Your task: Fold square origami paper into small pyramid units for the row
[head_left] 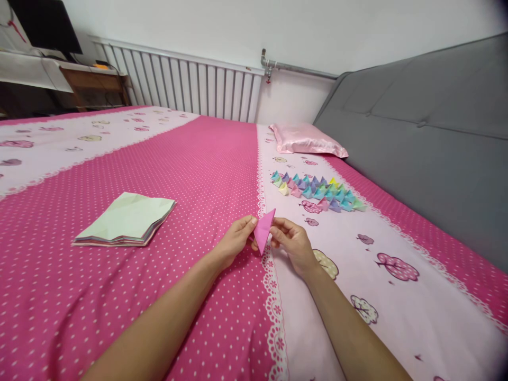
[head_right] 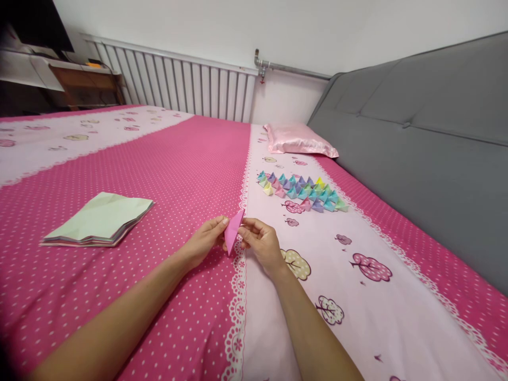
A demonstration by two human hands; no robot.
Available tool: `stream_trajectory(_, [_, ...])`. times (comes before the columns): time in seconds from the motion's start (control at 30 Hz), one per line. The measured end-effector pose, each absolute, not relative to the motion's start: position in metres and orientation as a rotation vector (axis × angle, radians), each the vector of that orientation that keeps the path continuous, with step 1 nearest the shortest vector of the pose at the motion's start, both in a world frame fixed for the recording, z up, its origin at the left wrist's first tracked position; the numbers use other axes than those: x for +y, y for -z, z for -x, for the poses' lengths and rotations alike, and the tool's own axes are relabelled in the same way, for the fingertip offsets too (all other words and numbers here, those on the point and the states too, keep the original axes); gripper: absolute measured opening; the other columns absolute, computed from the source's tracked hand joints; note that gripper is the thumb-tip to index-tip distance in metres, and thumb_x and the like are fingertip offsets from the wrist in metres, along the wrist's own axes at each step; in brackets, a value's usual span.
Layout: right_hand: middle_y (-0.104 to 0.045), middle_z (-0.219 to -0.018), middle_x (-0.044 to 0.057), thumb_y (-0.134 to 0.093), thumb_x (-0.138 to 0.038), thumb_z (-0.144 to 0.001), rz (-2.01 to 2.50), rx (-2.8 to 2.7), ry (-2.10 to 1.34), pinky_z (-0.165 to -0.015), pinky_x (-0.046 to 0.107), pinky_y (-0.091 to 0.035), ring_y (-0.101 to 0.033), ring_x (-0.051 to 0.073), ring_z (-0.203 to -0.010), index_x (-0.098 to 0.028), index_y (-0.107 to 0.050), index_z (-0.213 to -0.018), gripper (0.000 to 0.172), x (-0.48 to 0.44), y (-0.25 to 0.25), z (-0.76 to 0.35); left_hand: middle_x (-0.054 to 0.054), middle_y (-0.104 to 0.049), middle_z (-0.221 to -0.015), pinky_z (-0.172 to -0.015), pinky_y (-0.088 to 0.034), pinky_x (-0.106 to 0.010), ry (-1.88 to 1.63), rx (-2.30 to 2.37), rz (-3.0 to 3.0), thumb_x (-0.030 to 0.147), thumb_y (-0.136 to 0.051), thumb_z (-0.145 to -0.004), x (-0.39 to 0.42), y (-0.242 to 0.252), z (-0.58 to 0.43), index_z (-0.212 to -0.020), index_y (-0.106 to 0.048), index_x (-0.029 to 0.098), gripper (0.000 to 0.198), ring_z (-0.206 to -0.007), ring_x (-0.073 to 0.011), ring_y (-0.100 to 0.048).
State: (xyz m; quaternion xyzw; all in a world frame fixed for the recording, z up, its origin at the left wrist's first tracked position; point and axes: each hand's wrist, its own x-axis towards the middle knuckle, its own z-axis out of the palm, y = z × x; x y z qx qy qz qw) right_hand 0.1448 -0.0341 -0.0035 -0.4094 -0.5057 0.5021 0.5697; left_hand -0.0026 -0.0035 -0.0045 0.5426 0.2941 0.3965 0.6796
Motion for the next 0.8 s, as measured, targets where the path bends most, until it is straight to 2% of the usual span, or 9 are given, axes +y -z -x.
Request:
stream_trajectory(0.23, [-0.062,-0.070,-0.001,-0.066,-0.033,-0.070,0.968,-1.222,-1.176,-0.048,0.020,-0.039,-0.048,0.006,-0.048,-0.019,-0.064,-0.093,0.027,-0.0341,0.0031,-0.1457,0.002,-0.055,-0.054,-0.049,-0.041,-0.019,-0.893,0.658,-1.225,0.041,-0.049,-0.081,-0.0050,0.0008,0.0027,-0.070,-0.049,0.015,0.028,-0.046,-0.0075,-0.050])
stream_trajectory(0.5, [-0.057,-0.059,-0.003,-0.061,-0.031,-0.074,0.958,-1.254,-1.160,-0.049,0.020,-0.038,-0.047,0.007,-0.048,-0.018,-0.064,-0.093,0.023,-0.0353,0.0022,-0.1460,0.002,-0.055,-0.054,-0.050,-0.041,-0.020,-0.924,0.657,-1.261,0.043,-0.048,-0.082,-0.0039,0.0012,0.0033,-0.069,-0.048,0.015,0.030,-0.047,-0.0079,-0.050])
stream_trajectory(0.6, [-0.062,-0.069,-0.001,-0.061,-0.030,-0.073,0.965,-1.266,-1.099,-0.052,0.021,-0.042,-0.050,0.008,-0.052,-0.018,-0.063,-0.092,0.023,-0.0349,0.0035,-0.1459,0.002,-0.054,-0.053,-0.049,-0.040,-0.020,-0.933,0.679,-1.287,0.043,-0.049,-0.081,-0.0038,0.0015,0.0025,-0.068,-0.048,0.015,0.031,-0.046,-0.0077,-0.050])
stream_trajectory(0.7, [-0.065,-0.084,0.003,-0.061,-0.027,-0.071,0.979,-1.305,-1.031,-0.062,0.024,-0.046,-0.058,0.012,-0.065,-0.019,-0.061,-0.096,0.026,-0.0336,0.0064,-0.1457,0.002,-0.054,-0.050,-0.046,-0.039,-0.019,-0.934,0.706,-1.324,0.043,-0.049,-0.080,-0.0043,0.0024,0.0002,-0.067,-0.047,0.015,0.031,-0.043,-0.0075,-0.049])
stream_trajectory(0.8, [-0.065,-0.090,0.004,-0.061,-0.022,-0.069,1.025,-1.363,-0.927,-0.067,0.026,-0.047,-0.059,0.015,-0.075,-0.019,-0.059,-0.102,0.033,-0.0322,0.0102,-0.1452,0.002,-0.055,-0.047,-0.044,-0.040,-0.019,-0.919,0.732,-1.321,0.045,-0.050,-0.079,-0.0051,0.0040,-0.0031,-0.068,-0.048,0.015,0.032,-0.041,-0.0087,-0.051])
